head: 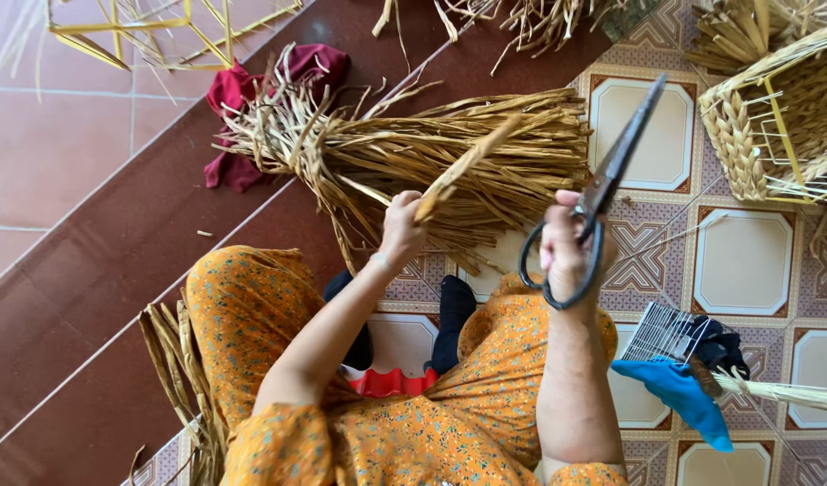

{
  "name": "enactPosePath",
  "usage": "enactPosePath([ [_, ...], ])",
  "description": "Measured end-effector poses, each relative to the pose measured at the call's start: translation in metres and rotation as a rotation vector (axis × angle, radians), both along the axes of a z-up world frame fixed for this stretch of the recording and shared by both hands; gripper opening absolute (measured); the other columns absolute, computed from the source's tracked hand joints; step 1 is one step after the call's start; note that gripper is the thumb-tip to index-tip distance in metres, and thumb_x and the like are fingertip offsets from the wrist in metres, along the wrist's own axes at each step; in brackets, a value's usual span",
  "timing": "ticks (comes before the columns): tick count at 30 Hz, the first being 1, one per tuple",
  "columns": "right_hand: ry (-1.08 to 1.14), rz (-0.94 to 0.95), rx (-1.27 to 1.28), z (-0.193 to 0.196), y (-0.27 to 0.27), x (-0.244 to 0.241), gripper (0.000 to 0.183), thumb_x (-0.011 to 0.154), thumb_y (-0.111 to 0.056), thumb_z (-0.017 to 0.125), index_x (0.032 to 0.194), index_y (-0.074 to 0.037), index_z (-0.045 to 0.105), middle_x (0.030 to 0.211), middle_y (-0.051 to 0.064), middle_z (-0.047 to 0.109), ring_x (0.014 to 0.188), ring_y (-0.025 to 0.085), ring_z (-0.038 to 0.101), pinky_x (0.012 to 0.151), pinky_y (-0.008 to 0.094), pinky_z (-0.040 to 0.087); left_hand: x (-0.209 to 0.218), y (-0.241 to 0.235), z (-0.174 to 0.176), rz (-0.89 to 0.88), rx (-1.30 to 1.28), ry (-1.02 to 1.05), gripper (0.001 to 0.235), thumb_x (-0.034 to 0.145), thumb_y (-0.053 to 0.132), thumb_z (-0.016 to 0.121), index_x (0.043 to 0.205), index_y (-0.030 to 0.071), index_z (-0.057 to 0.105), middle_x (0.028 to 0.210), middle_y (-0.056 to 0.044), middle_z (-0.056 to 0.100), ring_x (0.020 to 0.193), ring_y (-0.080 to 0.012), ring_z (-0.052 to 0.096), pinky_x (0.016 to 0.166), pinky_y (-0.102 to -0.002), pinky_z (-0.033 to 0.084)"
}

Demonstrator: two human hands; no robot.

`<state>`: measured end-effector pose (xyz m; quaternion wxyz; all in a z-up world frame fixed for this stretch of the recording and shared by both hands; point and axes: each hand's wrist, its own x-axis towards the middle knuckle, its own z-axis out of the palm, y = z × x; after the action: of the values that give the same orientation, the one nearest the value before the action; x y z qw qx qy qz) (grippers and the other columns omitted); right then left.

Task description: The person sits on the floor and uses scissors to trim the ends of a bundle of dried palm leaves. They repeatedly gather sections of the bundle, cut the uneven ends, and drop the trimmed pieces onto the floor.

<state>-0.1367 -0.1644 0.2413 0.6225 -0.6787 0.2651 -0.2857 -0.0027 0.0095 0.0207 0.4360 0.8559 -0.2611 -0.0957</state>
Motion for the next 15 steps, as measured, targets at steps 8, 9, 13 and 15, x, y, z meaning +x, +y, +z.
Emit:
enactPosePath([
  [8,-0.076,0.174,0.039,-0.025,0.043,0.039,0.035,0.092,-0.010,0.078,0.122,-0.002,0.061,0.094,0.007,0.075,0.076,0.016,0.073,0.063,0.032,0.062,-0.061,0.054,0.117,-0.041,-0.441,-0.024,0.019,0.096,0.001,0.064,0.114,0.002,0.072,0.122,-0.013,0.068,0.110,-0.0272,0.065,0.093,-0.035,0.054],
  [9,-0.106,0.194,0.020,-0.026,0.048,0.040,0.034,0.093,-0.008,0.078,0.122,-0.003,0.061,0.097,0.008,0.076,0.079,0.017,0.073,0.065,0.033,0.062,-0.064,0.056,0.121,-0.072,-0.437,-0.018,0.025,0.094,-0.002,0.061,0.115,0.002,0.073,0.124,-0.014,0.067,0.112,-0.0286,0.064,0.095,-0.036,0.053],
  [13,-0.061,0.199,0.070,-0.031,0.061,0.040,0.034,0.087,-0.001,0.076,0.119,-0.003,0.062,0.090,0.009,0.072,0.069,0.018,0.069,0.064,0.034,0.059,-0.062,0.064,0.125,-0.021,-0.639,0.414,0.026,0.093,0.000,0.066,0.119,0.001,0.068,0.129,-0.009,0.063,0.112,-0.0244,0.063,0.093,-0.034,0.052],
  [15,0.011,0.226,-0.068,-0.035,0.063,0.040,0.022,0.088,0.001,0.076,0.108,0.001,0.066,0.086,0.011,0.074,0.066,0.019,0.069,0.061,0.035,0.060,-0.051,0.064,0.128,0.131,-0.998,1.112,0.036,0.090,-0.004,0.058,0.124,0.003,0.067,0.142,-0.004,0.060,0.117,-0.0204,0.058,0.095,-0.031,0.049],
])
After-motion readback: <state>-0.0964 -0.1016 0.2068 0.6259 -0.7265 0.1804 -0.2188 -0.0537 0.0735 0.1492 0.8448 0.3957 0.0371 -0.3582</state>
